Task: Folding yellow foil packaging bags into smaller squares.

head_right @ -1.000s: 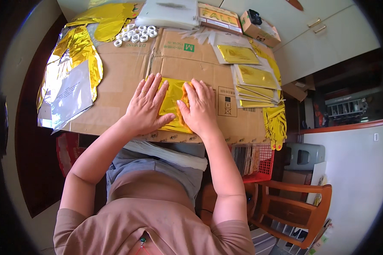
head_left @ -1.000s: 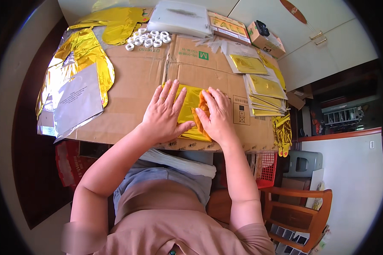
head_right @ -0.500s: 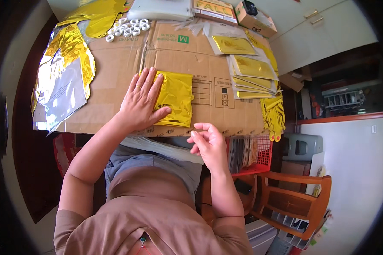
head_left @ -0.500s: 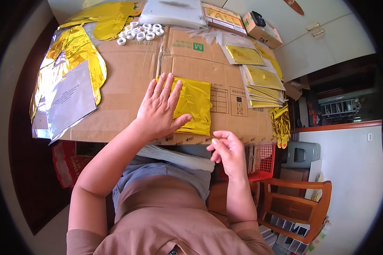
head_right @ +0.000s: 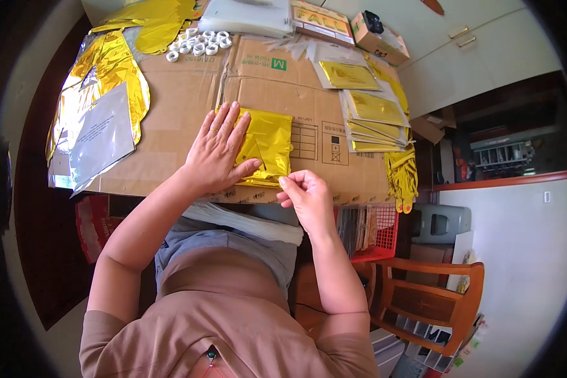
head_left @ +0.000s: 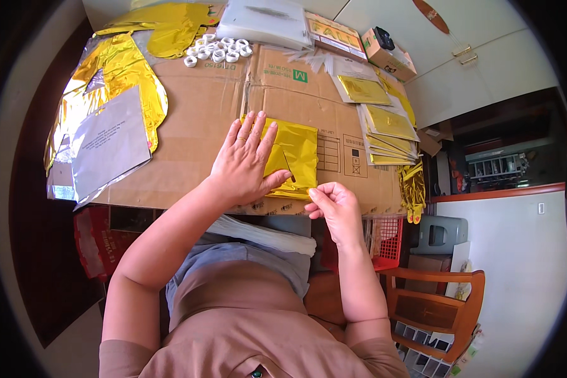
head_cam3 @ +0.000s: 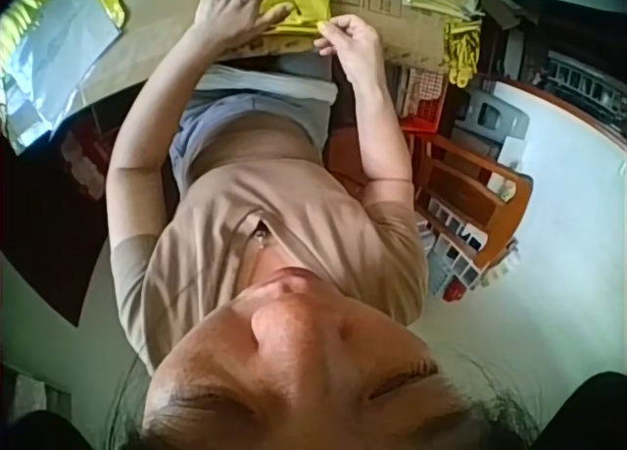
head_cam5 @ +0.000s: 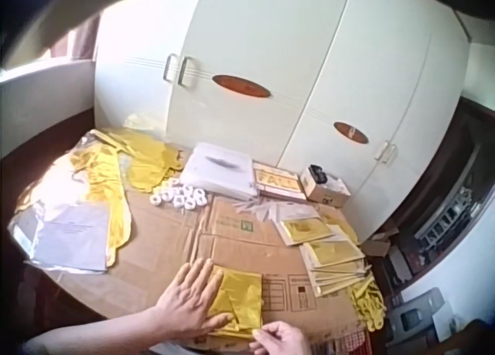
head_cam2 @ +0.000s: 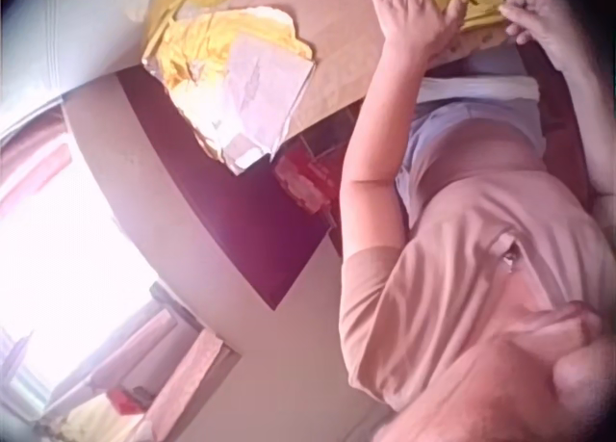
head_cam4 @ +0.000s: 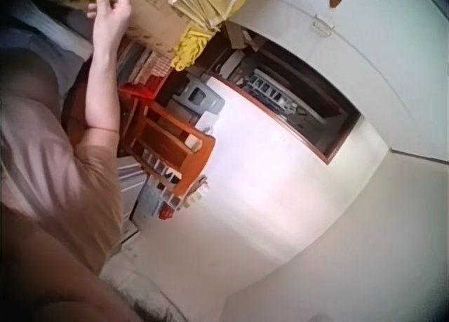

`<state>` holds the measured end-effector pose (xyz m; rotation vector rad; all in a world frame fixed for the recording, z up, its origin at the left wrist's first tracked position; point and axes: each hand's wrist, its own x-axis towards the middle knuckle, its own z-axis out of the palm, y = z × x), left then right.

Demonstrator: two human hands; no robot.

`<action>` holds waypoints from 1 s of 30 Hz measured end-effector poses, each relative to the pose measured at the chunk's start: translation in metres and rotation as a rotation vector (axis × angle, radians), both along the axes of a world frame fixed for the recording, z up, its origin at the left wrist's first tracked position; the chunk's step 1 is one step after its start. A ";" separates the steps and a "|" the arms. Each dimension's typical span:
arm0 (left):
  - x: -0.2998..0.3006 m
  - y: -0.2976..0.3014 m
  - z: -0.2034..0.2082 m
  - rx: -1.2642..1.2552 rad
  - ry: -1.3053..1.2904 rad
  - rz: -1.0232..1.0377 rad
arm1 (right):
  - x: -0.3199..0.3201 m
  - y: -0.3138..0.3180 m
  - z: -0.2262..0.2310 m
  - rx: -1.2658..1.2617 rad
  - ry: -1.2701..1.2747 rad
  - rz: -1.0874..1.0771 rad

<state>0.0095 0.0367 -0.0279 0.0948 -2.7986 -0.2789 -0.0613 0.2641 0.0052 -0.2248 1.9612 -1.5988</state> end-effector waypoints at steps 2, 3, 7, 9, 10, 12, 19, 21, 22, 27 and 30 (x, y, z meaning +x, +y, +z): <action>0.000 -0.001 0.000 0.007 0.004 -0.005 | -0.002 -0.004 0.001 0.028 0.022 0.004; 0.000 -0.001 0.001 0.018 0.007 -0.008 | -0.002 -0.003 0.000 0.009 0.009 0.002; 0.000 -0.001 0.001 0.040 0.019 -0.018 | -0.002 -0.003 0.001 -0.053 -0.024 -0.027; 0.001 0.000 0.003 0.037 0.002 -0.015 | -0.001 -0.006 0.007 -0.066 -0.045 -0.046; 0.001 0.000 0.003 0.035 -0.007 -0.013 | -0.001 -0.009 0.010 -0.067 -0.062 -0.053; 0.001 -0.001 0.003 0.039 -0.019 -0.011 | -0.004 -0.012 0.012 -0.060 -0.081 -0.065; 0.000 -0.002 0.007 0.075 -0.030 -0.022 | -0.013 -0.017 0.002 -0.080 0.043 -0.027; 0.001 -0.001 0.011 0.097 -0.017 -0.012 | -0.014 -0.018 -0.003 -0.095 0.082 -0.012; 0.002 -0.001 0.013 0.107 -0.011 -0.006 | -0.012 -0.019 -0.003 -0.097 0.091 -0.013; 0.007 0.004 0.020 0.042 0.011 -0.059 | -0.008 -0.018 -0.009 -0.065 0.184 0.002; 0.006 0.006 0.014 0.044 -0.051 -0.083 | -0.006 -0.018 -0.010 -0.054 0.236 0.016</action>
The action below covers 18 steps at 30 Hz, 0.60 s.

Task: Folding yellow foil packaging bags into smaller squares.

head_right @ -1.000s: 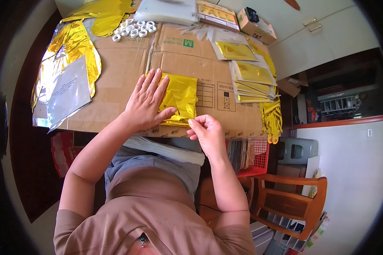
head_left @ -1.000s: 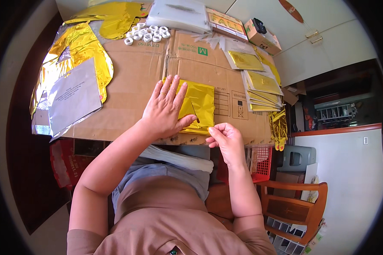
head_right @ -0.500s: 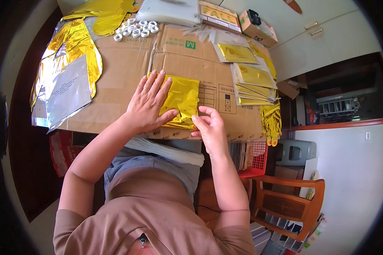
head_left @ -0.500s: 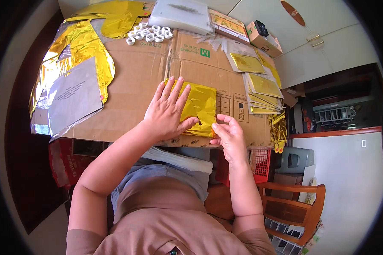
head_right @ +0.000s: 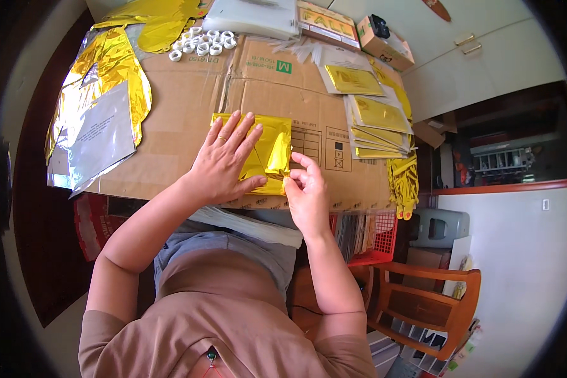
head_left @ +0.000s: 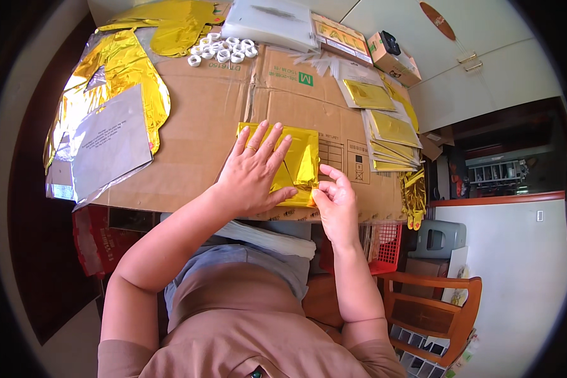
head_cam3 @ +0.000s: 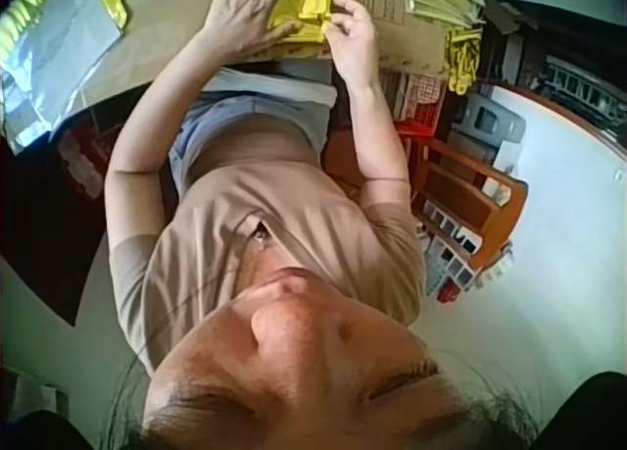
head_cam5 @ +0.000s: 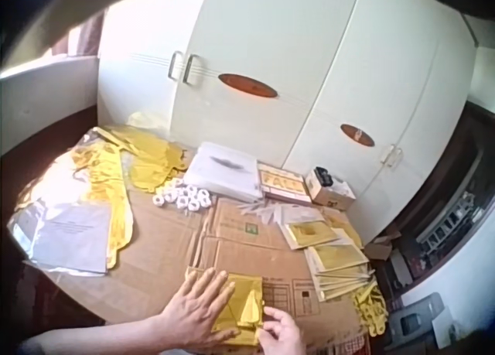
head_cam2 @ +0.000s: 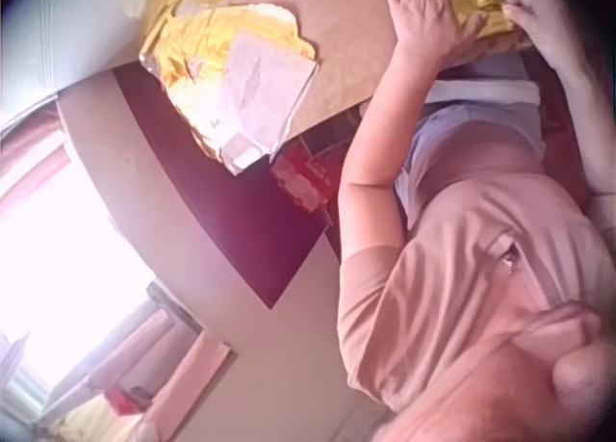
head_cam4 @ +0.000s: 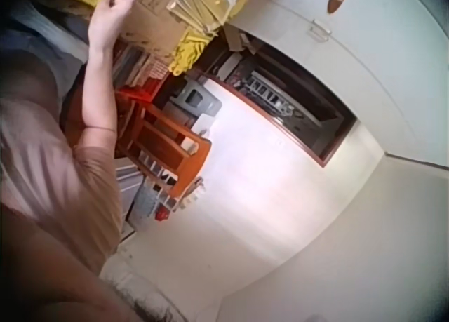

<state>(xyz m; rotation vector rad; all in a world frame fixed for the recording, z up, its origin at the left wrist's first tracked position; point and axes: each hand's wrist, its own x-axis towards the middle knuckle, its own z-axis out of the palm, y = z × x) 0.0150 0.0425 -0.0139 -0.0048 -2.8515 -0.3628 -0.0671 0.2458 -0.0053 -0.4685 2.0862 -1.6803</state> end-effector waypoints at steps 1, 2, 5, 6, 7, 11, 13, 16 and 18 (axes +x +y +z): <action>-0.001 0.000 -0.002 0.005 -0.028 -0.005 | -0.001 0.000 -0.002 0.008 0.026 0.014; -0.001 -0.001 -0.004 -0.001 -0.029 -0.002 | -0.002 0.000 -0.003 0.016 0.052 0.028; -0.002 0.000 -0.004 -0.018 -0.035 -0.007 | -0.001 -0.005 -0.001 -0.032 0.074 0.021; -0.002 0.001 -0.001 -0.030 -0.036 -0.011 | -0.001 -0.005 -0.004 -0.024 0.135 0.028; -0.002 0.001 0.001 -0.041 -0.038 -0.015 | -0.002 -0.005 -0.008 -0.016 0.197 0.034; -0.005 0.003 0.006 -0.061 -0.053 -0.027 | -0.003 -0.002 -0.019 -0.058 0.308 0.046; -0.005 0.003 0.006 -0.065 -0.072 -0.020 | 0.003 -0.004 -0.009 0.127 0.474 0.031; -0.005 0.005 0.005 -0.098 -0.113 -0.013 | 0.010 -0.007 0.005 0.428 0.675 0.047; -0.005 0.006 0.002 -0.089 -0.092 -0.015 | 0.010 -0.006 0.004 0.527 0.819 0.062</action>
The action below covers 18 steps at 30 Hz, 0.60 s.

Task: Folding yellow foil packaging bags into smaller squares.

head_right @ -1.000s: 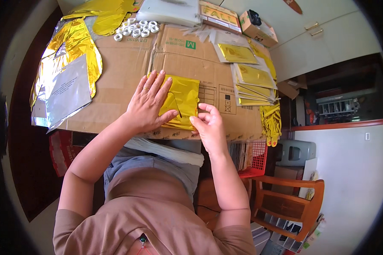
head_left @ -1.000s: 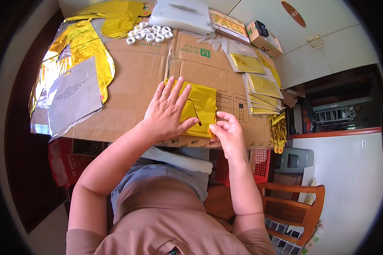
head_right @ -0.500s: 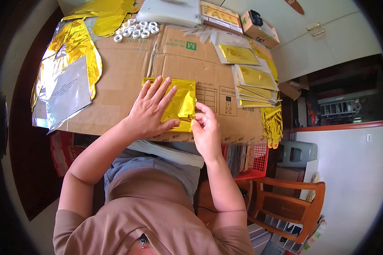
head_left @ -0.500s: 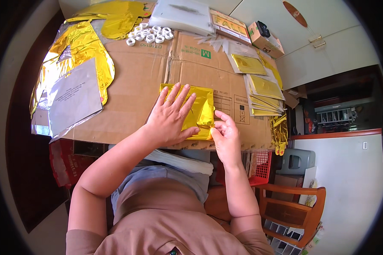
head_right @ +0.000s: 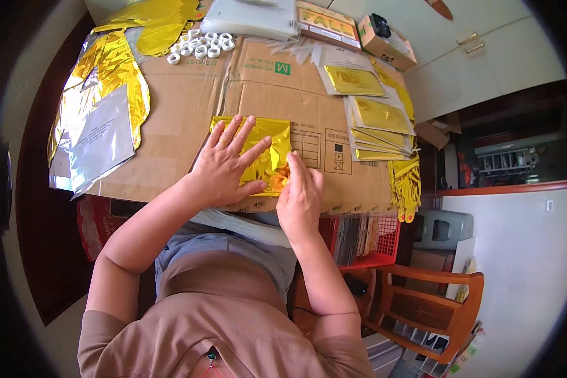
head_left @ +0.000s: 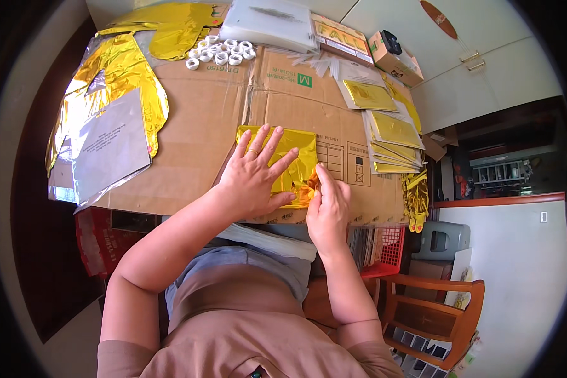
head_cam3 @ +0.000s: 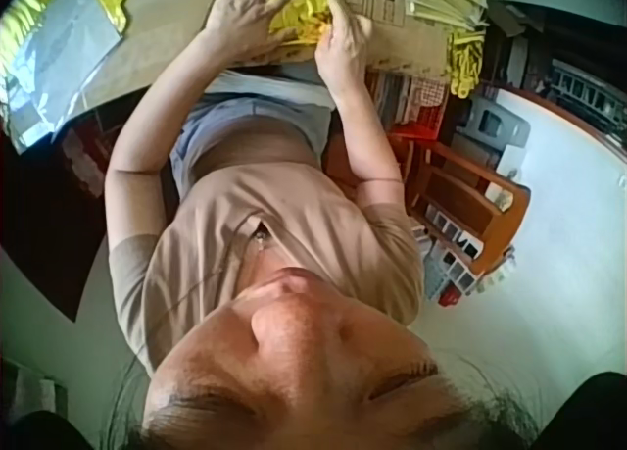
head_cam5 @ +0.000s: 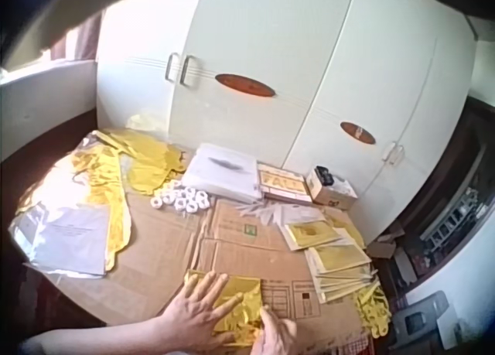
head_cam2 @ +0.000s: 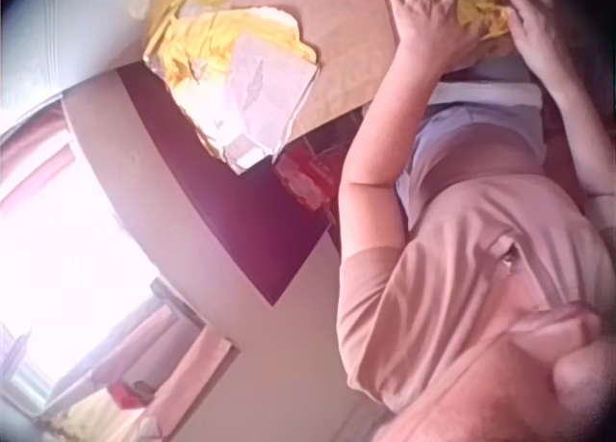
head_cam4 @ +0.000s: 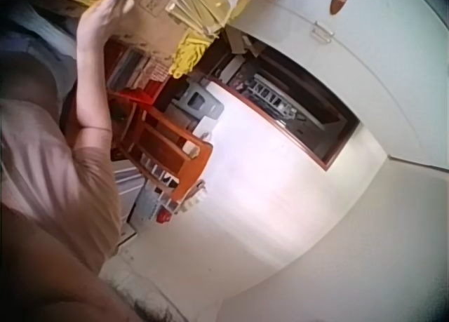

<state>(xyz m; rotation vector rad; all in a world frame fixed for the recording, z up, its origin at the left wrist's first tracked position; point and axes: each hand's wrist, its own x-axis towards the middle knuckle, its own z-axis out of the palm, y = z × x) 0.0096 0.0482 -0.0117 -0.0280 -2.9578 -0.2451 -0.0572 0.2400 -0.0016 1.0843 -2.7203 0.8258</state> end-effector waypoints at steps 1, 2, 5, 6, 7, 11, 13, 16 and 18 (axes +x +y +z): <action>0.000 0.000 -0.001 0.004 0.010 -0.001 | -0.002 0.002 -0.006 -0.002 0.083 0.026; 0.000 0.001 -0.001 0.007 0.009 -0.001 | -0.002 0.003 -0.009 -0.003 0.165 0.052; 0.000 0.001 -0.001 0.010 0.007 -0.001 | 0.000 0.000 -0.006 0.031 0.146 0.038; 0.001 0.001 -0.002 0.008 0.009 0.000 | -0.001 -0.003 -0.003 0.029 0.135 0.035; 0.001 0.001 -0.002 0.007 0.009 0.001 | -0.003 -0.007 0.001 -0.006 0.128 0.064; 0.000 0.000 -0.005 -0.034 -0.017 0.008 | -0.017 -0.035 0.009 -0.052 0.135 0.188; -0.001 -0.001 -0.006 -0.077 -0.037 -0.003 | -0.022 -0.047 0.003 0.033 0.108 0.211; -0.001 0.000 -0.007 0.004 0.038 -0.005 | -0.024 -0.047 -0.013 0.172 0.042 0.179; -0.001 -0.002 -0.010 0.116 0.085 0.005 | -0.026 -0.042 -0.016 0.244 0.036 0.170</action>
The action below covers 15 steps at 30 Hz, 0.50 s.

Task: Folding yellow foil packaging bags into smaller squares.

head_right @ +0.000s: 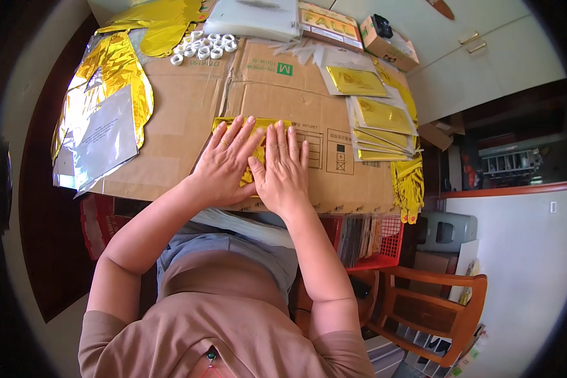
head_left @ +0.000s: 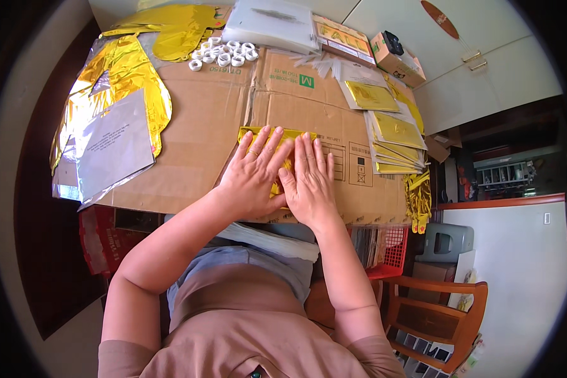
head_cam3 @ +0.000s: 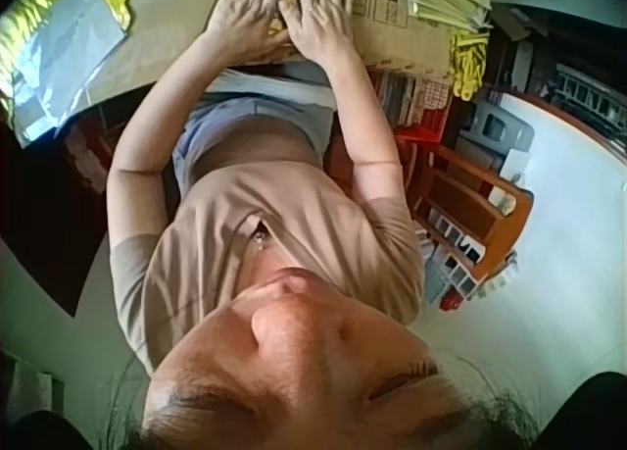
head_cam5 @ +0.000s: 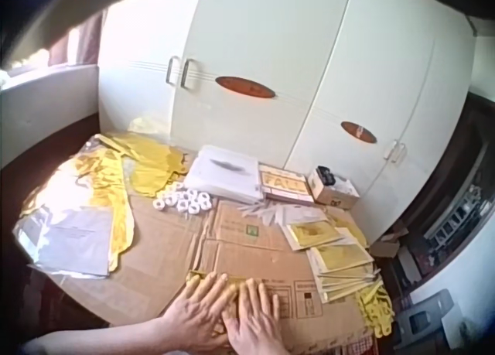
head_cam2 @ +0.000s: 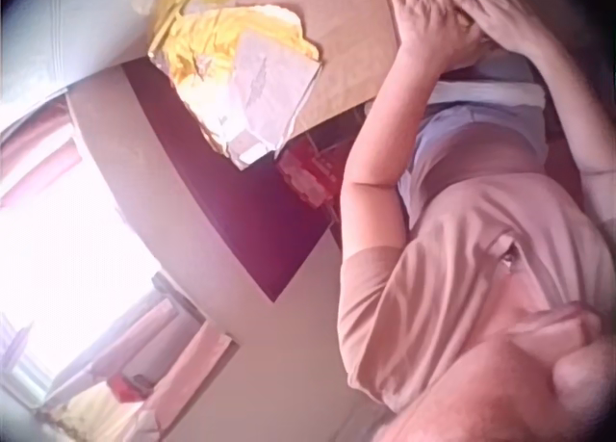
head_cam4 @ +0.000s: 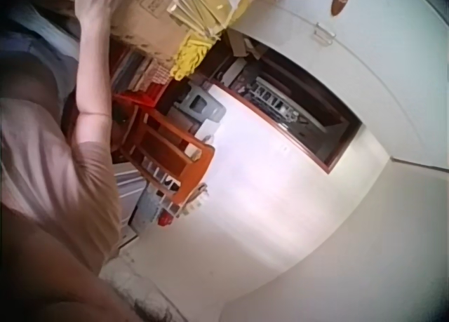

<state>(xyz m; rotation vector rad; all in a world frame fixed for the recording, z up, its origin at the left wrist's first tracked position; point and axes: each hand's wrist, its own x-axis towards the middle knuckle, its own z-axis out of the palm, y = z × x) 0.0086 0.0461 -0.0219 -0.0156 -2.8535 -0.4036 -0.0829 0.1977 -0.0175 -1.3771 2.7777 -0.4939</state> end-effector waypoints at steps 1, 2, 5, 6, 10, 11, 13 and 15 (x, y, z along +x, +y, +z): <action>0.001 -0.001 -0.001 0.057 0.022 0.003 | 0.000 0.001 -0.003 0.029 0.027 0.001; 0.003 -0.002 -0.002 0.067 0.021 -0.007 | 0.000 0.002 -0.004 0.058 0.053 0.001; 0.008 -0.012 0.007 0.116 0.021 -0.066 | 0.003 0.000 0.000 0.120 0.052 -0.012; 0.010 -0.016 0.007 0.082 0.013 -0.061 | 0.004 0.000 0.001 0.132 0.051 -0.015; 0.020 -0.028 0.010 -0.061 -0.023 -0.014 | 0.004 0.001 -0.002 0.099 0.070 -0.015; 0.022 -0.030 0.012 -0.104 -0.043 -0.003 | 0.004 0.001 -0.002 0.098 0.070 -0.016; 0.027 -0.035 0.012 -0.168 -0.083 0.011 | 0.004 0.001 -0.002 0.092 0.072 -0.019; 0.029 -0.037 0.011 -0.149 -0.068 -0.002 | 0.003 0.003 -0.003 0.084 0.074 -0.022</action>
